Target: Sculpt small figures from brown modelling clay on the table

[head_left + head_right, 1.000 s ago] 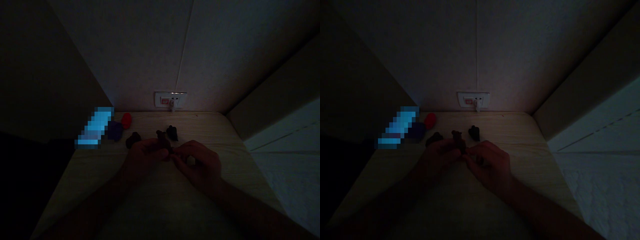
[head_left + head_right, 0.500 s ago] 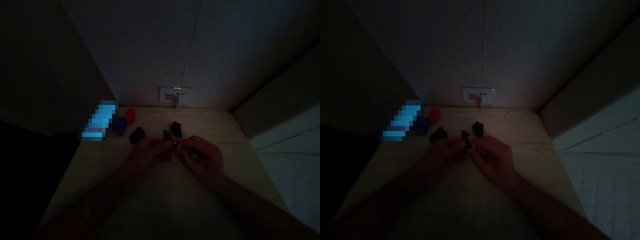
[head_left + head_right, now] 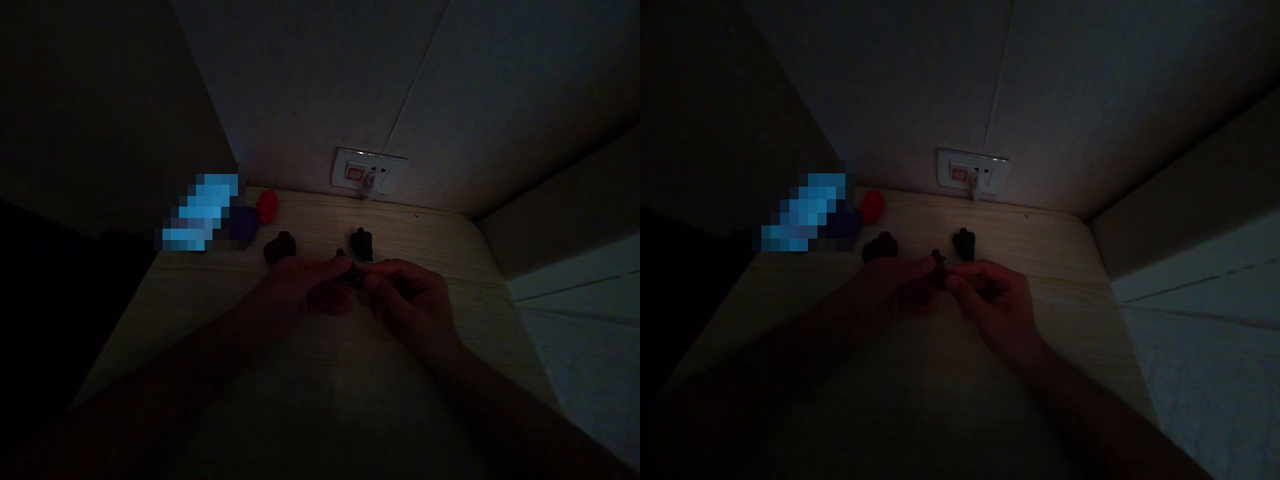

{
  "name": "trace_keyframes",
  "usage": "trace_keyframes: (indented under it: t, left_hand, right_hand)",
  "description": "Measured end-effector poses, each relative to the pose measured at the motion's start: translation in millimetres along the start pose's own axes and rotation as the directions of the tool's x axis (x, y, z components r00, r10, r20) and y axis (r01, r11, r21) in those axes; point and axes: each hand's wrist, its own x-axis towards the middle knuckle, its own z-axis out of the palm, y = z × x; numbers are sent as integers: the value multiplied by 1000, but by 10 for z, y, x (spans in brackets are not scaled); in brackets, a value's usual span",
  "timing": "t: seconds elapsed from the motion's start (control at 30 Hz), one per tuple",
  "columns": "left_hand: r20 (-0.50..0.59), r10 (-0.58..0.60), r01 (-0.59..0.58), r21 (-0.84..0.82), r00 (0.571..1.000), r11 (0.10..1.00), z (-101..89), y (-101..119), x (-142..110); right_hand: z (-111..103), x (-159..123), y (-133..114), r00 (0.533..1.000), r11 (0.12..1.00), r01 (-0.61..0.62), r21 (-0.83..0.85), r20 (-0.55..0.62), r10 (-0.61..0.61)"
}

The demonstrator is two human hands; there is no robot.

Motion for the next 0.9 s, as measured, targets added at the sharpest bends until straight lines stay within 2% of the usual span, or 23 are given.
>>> trace_keyframes:
  t: [0.17, 0.73, 0.9]
  left_hand:
    - [-26, -2, 2, 6, 1000, 1000, 15, 7, -16]
    - [-17, -24, 24, -15, 1000, 1000, 13, 7, -12]
    - [1, -35, 35, -25, 999, 999, 9, 11, -8]
  right_hand:
    - [-12, -6, 32, 1000, 1000, 5, 27, 18, -6]
    - [-37, -24, 73, 1000, 997, -28, 73, 3, 28]
    - [-47, -18, 69, 1000, 997, -3, 74, -6, 3]
